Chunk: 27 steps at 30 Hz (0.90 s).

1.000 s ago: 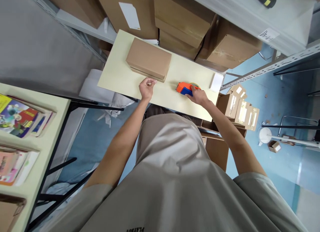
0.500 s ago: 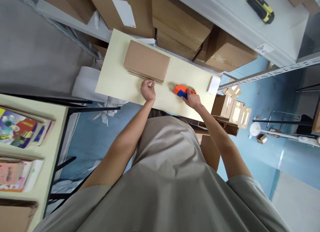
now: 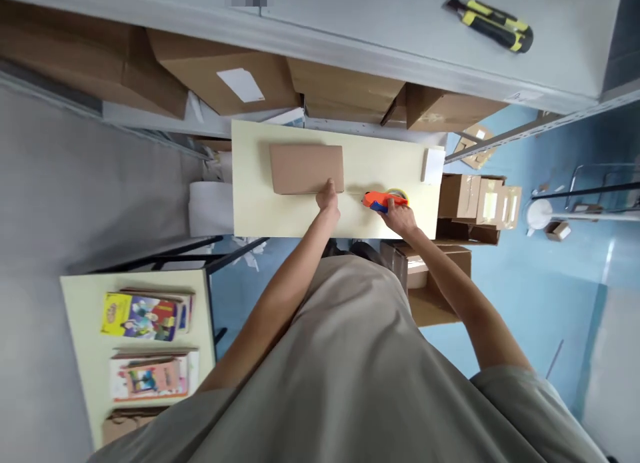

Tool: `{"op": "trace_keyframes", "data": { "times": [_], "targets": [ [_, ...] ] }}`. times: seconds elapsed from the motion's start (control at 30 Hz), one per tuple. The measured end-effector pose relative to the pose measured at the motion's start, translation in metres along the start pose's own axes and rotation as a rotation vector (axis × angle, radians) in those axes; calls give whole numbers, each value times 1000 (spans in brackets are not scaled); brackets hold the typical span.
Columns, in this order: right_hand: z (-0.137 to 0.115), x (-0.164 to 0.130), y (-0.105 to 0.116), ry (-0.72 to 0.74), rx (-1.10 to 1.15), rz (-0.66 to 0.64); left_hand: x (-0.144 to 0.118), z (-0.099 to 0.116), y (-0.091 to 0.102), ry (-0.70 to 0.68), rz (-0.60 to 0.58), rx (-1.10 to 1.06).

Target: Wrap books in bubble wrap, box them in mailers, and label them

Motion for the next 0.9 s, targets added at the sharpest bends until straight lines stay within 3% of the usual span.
{"op": "trace_keyframes", "data": {
  "times": [0.1,0.23,0.33,0.43,0.63,0.7,0.8,0.9],
  "targets": [
    [-22,-8,-8,119,-7,-8,-21,-16,35,185,86,-104],
    [-62,-13,-18,276,-37,-48,-36,-16,71,184,149,-137],
    [-77,-8,-22,329,-40,-68,-31,-8,75,91,168,-80],
    [-76,3,-24,356,-17,-65,-23,-2,74,17,189,49],
    [-55,18,-25,457,28,-37,-21,-1,82,29,273,193],
    [-33,21,-27,462,50,-56,-22,-3,84,43,305,194],
    [17,33,-25,359,87,-72,-21,-4,86,55,326,186],
    [51,59,-3,306,114,2,-21,-4,87,60,320,159]
  ]
}}
Point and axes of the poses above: each hand's wrist, its own x-axis towards the middle knuckle, its own y-axis out of the back of the hand, z = x × y, the point moved 6 cm from there along x, towards the middle knuckle, and after that the axes turned 10 degrees about -z, right-handed, at the moved point
